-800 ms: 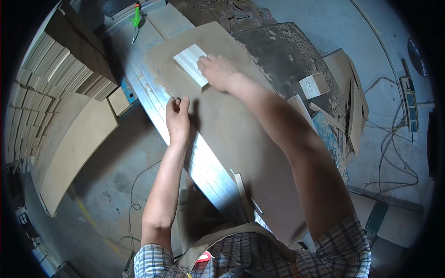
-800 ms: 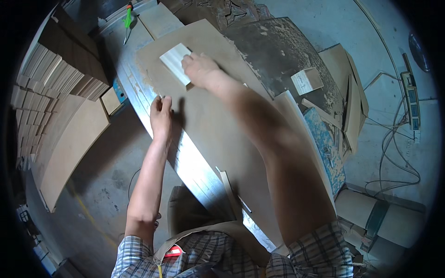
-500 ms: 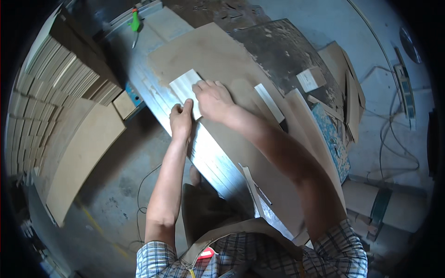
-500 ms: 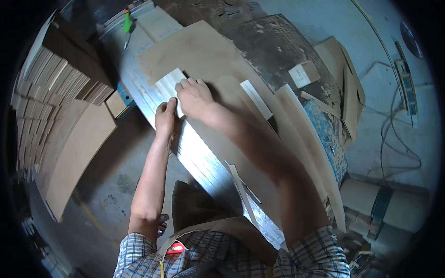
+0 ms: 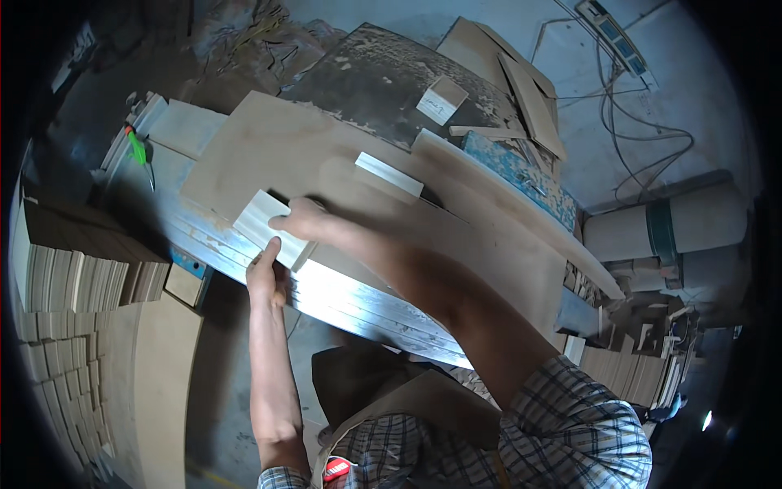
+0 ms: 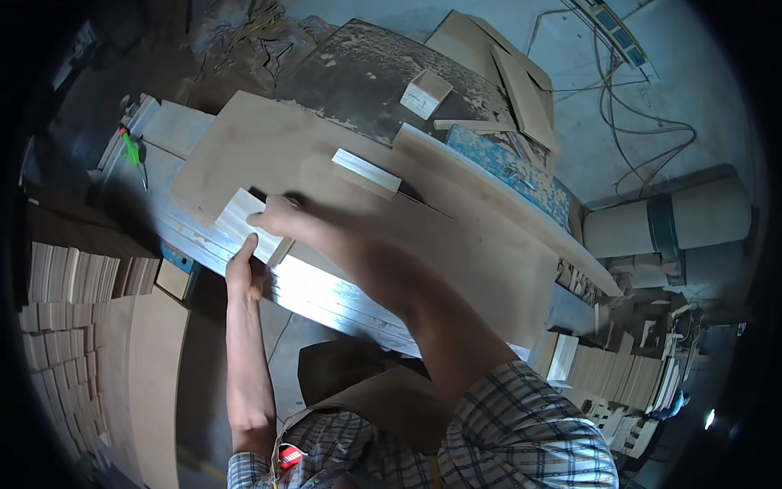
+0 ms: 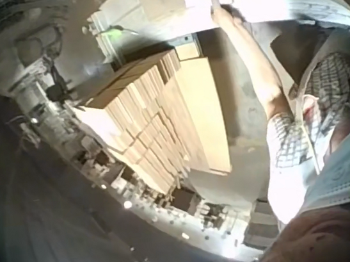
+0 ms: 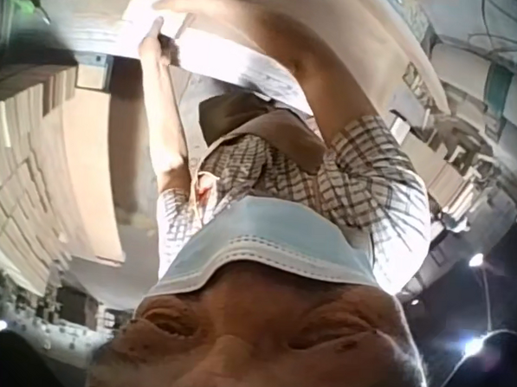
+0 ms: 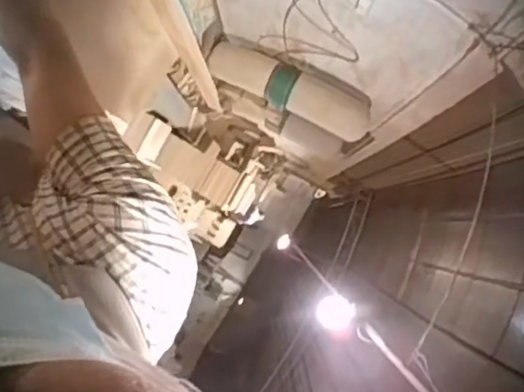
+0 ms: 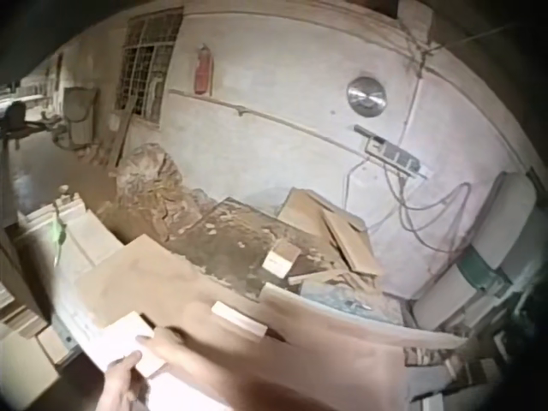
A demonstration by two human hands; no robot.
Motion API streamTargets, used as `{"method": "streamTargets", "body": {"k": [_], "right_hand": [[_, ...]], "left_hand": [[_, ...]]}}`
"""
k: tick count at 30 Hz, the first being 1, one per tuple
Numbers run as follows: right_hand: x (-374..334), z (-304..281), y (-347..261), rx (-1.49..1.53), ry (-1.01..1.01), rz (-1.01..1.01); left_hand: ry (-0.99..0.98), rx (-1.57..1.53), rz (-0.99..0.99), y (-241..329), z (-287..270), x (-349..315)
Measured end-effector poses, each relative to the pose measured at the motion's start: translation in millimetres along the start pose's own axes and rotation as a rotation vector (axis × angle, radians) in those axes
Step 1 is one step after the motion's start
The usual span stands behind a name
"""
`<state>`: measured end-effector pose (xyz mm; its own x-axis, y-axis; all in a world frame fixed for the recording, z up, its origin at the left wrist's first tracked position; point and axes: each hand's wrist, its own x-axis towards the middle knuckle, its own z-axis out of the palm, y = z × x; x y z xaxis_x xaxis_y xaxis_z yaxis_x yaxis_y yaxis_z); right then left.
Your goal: The person repeatedly places stacks of wooden blocks onto a table saw, feeds them past the saw blade by hand and with a push stick to cut them, and stacks the cut wooden pieces onto an adjacent table.
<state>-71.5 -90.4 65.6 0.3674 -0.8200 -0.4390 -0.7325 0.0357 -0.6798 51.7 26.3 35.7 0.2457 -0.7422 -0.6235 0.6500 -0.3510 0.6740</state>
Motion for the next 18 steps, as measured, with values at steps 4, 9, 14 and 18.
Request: {"method": "streamTargets", "body": {"k": [4, 9, 14, 18], "right_hand": [[-49.5, 11.2, 0.3, 0.113, 0.038, 0.025], [-135.0, 75.0, 8.7, 0.714, -0.230, 0.006], [-236.8, 107.0, 49.2, 1.122, -0.258, 0.108], [-288.6, 138.9, 54.0, 1.043, -0.271, 0.002]], "left_hand": [[-0.177, -0.080, 0.006, -2.1, -30.5, -41.7], [-0.236, -0.149, 0.105, -15.5, -98.2, -126.7], [-0.380, -0.136, -0.039, -57.2, -119.1, -186.5], [-0.360, -0.042, -0.052, -88.7, -147.7, -239.1]]}}
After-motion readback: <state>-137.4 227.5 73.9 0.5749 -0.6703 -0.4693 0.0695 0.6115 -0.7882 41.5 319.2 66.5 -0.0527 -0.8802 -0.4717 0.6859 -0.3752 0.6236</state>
